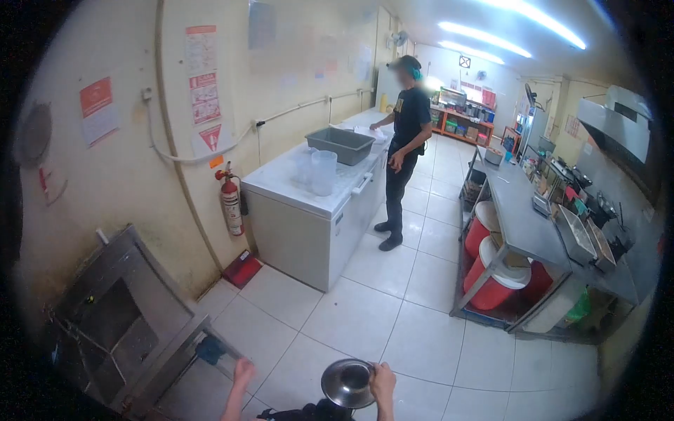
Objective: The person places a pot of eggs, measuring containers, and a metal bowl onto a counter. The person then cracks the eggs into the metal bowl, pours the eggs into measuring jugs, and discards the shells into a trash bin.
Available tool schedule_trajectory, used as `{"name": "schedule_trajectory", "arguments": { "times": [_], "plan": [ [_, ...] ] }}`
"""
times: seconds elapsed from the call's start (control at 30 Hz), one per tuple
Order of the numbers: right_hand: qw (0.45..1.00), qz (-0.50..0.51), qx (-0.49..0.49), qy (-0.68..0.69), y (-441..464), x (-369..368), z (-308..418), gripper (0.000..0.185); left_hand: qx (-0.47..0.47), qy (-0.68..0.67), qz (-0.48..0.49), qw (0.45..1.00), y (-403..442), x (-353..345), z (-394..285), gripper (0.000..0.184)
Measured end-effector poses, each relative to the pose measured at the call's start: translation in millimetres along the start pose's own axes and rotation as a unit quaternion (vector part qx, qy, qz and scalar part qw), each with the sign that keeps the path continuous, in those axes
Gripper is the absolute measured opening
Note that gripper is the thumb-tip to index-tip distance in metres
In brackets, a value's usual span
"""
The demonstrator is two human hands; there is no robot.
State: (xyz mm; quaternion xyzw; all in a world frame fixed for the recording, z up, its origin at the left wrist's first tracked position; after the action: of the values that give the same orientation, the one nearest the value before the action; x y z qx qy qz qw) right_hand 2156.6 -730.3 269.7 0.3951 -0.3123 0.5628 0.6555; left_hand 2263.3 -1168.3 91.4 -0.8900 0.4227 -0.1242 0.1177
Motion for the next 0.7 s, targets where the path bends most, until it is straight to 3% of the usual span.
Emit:
{"name": "schedule_trajectory", "arguments": {
  "times": [0.03, 0.07, 0.13, 0.23, 0.33, 0.4, 0.43, 0.5, 0.53, 0.63, 0.7],
  "plan": [
    [0.999, 0.021, 0.027, 0.037, 20.0, 4.5, 1.4, 0.016, -0.034, 0.074, 0.013, 0.997, 38.0, -30.4, -53.9, 0.063],
    [0.995, 0.039, 0.056, 0.079, 47.4, 1.5, 0.8, 0.016, -0.086, 0.027, 0.083, 0.992, 89.1, -65.9, -79.0, 0.071],
    [0.989, 0.021, 0.054, 0.137, 98.4, -32.7, -31.4, 0.018, -0.151, 0.074, 0.135, 0.977, 154.6, -135.1, -175.8, 0.078],
    [0.983, 0.076, 0.044, 0.161, 209.0, -49.7, -25.7, 0.018, -0.218, 0.080, 0.100, 0.968, 274.8, -225.1, -263.0, 0.077],
    [0.936, 0.153, 0.231, 0.216, 344.1, -74.0, 32.9, 0.020, -0.297, 0.122, 0.021, 0.947, 384.1, -293.9, -331.4, 0.080],
    [0.892, 0.254, 0.310, 0.208, 432.1, -65.5, 113.8, 0.028, -0.120, 0.285, -0.001, 0.951, 453.1, -331.7, -346.2, 0.088],
    [0.865, 0.226, 0.414, 0.168, 470.3, -67.8, 151.2, 0.024, -0.115, 0.289, 0.000, 0.950, 469.0, -338.6, -369.1, 0.088],
    [0.838, 0.233, 0.472, 0.147, 549.8, -62.5, 227.9, 0.016, -0.059, 0.243, -0.007, 0.968, 497.5, -361.5, -412.2, 0.098],
    [0.826, 0.210, 0.513, 0.103, 589.2, -66.1, 259.1, 0.015, -0.122, 0.247, -0.026, 0.961, 528.1, -365.7, -429.3, 0.103],
    [0.791, 0.128, 0.592, -0.086, 684.6, -82.3, 344.7, 0.020, -0.103, 0.203, -0.069, 0.971, 585.1, -376.6, -477.7, 0.111],
    [0.773, 0.104, 0.603, -0.168, 742.3, -148.4, 361.5, 0.025, -0.108, 0.243, -0.145, 0.953, 633.1, -380.5, -492.6, 0.112]
  ]
}}
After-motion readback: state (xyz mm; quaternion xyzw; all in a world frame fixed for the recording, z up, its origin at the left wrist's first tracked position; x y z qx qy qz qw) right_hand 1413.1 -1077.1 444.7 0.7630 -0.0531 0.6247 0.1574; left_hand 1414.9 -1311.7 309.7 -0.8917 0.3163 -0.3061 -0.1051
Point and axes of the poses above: each hand's wrist, its own y-axis towards the middle knuckle, its own x-axis out of the back of the hand, z = x × y, the point moved 6 cm from there along y, towards the middle knuckle, and after that the axes turned 3 degrees about -z, right-handed, at the moved point
